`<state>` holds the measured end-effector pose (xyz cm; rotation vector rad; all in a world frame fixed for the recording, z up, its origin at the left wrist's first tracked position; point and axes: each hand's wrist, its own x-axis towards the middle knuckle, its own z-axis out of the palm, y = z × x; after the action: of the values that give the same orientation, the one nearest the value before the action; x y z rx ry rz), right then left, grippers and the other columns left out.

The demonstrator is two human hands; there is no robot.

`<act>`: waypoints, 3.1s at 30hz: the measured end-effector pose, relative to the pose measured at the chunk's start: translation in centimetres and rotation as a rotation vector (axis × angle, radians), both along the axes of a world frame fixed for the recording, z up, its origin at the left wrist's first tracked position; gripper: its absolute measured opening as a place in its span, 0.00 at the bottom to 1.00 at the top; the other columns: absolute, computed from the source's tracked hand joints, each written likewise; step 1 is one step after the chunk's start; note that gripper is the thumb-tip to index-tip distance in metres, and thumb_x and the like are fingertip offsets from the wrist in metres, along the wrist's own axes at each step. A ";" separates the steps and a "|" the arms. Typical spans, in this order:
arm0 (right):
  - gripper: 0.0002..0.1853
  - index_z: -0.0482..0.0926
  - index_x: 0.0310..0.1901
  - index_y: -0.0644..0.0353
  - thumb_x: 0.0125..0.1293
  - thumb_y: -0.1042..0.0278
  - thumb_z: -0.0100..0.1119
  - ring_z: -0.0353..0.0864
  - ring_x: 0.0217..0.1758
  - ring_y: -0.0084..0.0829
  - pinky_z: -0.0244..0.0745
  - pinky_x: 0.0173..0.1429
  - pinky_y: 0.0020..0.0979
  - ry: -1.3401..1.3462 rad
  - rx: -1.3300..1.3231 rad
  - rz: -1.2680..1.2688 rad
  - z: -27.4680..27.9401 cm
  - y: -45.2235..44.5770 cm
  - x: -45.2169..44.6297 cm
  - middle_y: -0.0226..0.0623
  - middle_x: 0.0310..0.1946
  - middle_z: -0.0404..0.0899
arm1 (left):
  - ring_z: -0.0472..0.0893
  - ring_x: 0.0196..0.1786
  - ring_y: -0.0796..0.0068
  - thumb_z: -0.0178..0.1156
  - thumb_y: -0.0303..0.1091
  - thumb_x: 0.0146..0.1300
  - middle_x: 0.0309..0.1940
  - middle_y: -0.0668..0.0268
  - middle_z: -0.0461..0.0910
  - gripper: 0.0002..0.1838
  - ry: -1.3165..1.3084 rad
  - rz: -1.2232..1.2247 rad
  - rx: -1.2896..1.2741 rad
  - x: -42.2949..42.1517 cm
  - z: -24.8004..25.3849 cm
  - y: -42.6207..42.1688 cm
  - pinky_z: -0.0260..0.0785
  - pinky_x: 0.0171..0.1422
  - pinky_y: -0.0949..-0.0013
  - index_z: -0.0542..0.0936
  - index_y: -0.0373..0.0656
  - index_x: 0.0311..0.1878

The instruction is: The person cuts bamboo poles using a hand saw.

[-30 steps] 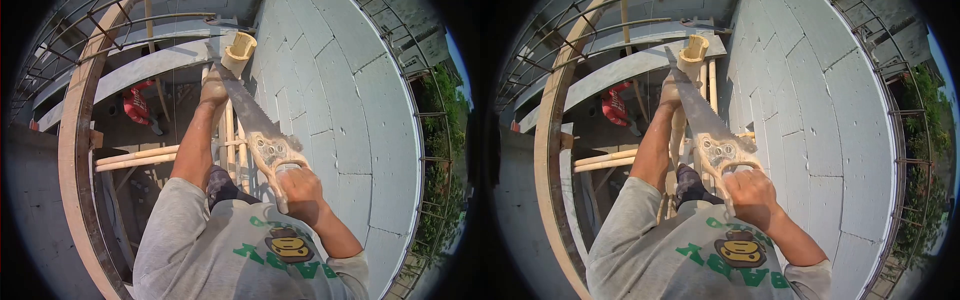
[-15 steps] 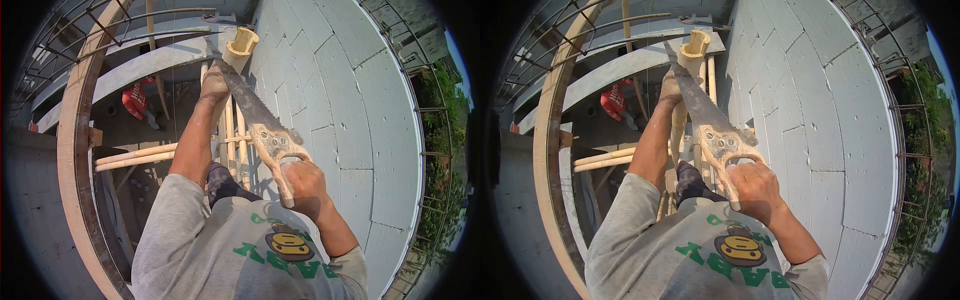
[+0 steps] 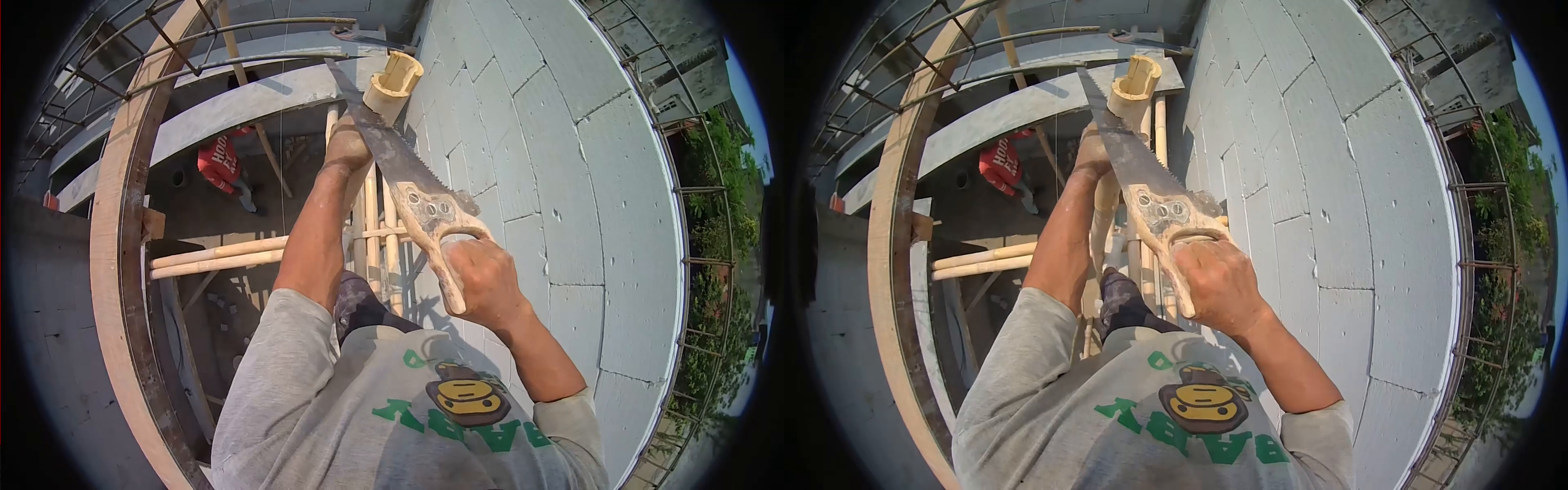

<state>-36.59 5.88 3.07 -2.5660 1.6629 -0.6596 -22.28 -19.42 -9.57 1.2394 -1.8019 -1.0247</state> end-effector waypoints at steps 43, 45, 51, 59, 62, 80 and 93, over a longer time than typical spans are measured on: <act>0.10 0.74 0.32 0.59 0.53 0.67 0.65 0.79 0.27 0.47 0.76 0.36 0.43 -0.114 -0.091 0.051 -2.9 -5.5 0.0 0.41 0.23 0.76 | 0.86 0.45 0.65 0.76 0.43 0.49 0.42 0.55 0.87 0.26 0.136 -0.007 0.127 0.2 -2.2 -1.6 0.77 0.53 0.62 0.84 0.40 0.50; 0.10 0.74 0.30 0.60 0.56 0.65 0.65 0.80 0.25 0.42 0.75 0.35 0.41 -0.086 -0.085 0.044 -2.4 0.2 -2.1 0.39 0.20 0.74 | 0.85 0.49 0.56 0.76 0.43 0.49 0.47 0.52 0.85 0.28 0.045 -0.063 0.091 0.6 -3.0 -2.0 0.76 0.56 0.61 0.82 0.42 0.53; 0.09 0.75 0.29 0.59 0.55 0.65 0.66 0.78 0.22 0.36 0.74 0.31 0.38 0.036 -0.001 0.058 -1.6 3.0 -4.3 0.36 0.18 0.73 | 0.85 0.50 0.56 0.75 0.46 0.50 0.47 0.52 0.85 0.30 0.048 0.061 0.049 0.3 -0.4 -0.5 0.75 0.58 0.61 0.82 0.42 0.55; 0.11 0.75 0.32 0.61 0.55 0.65 0.65 0.81 0.28 0.41 0.75 0.40 0.41 -0.049 -0.052 0.036 -2.6 -3.2 -1.0 0.39 0.22 0.76 | 0.85 0.46 0.67 0.74 0.39 0.53 0.44 0.59 0.87 0.22 0.238 0.002 0.200 0.7 -2.4 -0.9 0.76 0.54 0.63 0.84 0.40 0.49; 0.09 0.75 0.28 0.59 0.55 0.65 0.65 0.78 0.25 0.38 0.74 0.37 0.40 0.018 0.043 -0.017 -0.7 5.8 -3.5 0.36 0.20 0.73 | 0.84 0.51 0.54 0.73 0.41 0.52 0.48 0.53 0.85 0.23 -0.033 -0.001 -0.170 0.5 -0.5 -0.4 0.75 0.55 0.62 0.83 0.43 0.50; 0.09 0.76 0.28 0.58 0.55 0.65 0.67 0.78 0.23 0.35 0.76 0.34 0.38 0.044 0.020 -0.008 -0.6 5.7 -3.8 0.34 0.19 0.72 | 0.82 0.54 0.56 0.69 0.46 0.55 0.47 0.58 0.85 0.24 -0.097 0.003 -0.120 0.2 0.4 0.3 0.74 0.59 0.59 0.82 0.43 0.52; 0.09 0.75 0.29 0.58 0.56 0.65 0.66 0.77 0.23 0.38 0.75 0.36 0.39 0.025 0.027 -0.024 -0.6 6.8 -3.3 0.35 0.19 0.71 | 0.81 0.52 0.52 0.72 0.40 0.51 0.50 0.54 0.83 0.23 0.108 -0.032 0.010 0.7 1.8 0.8 0.73 0.59 0.59 0.84 0.42 0.50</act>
<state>-39.91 12.64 2.45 -2.5511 1.6999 -0.6044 -21.58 -18.60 -7.72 1.1434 -1.7405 -1.0988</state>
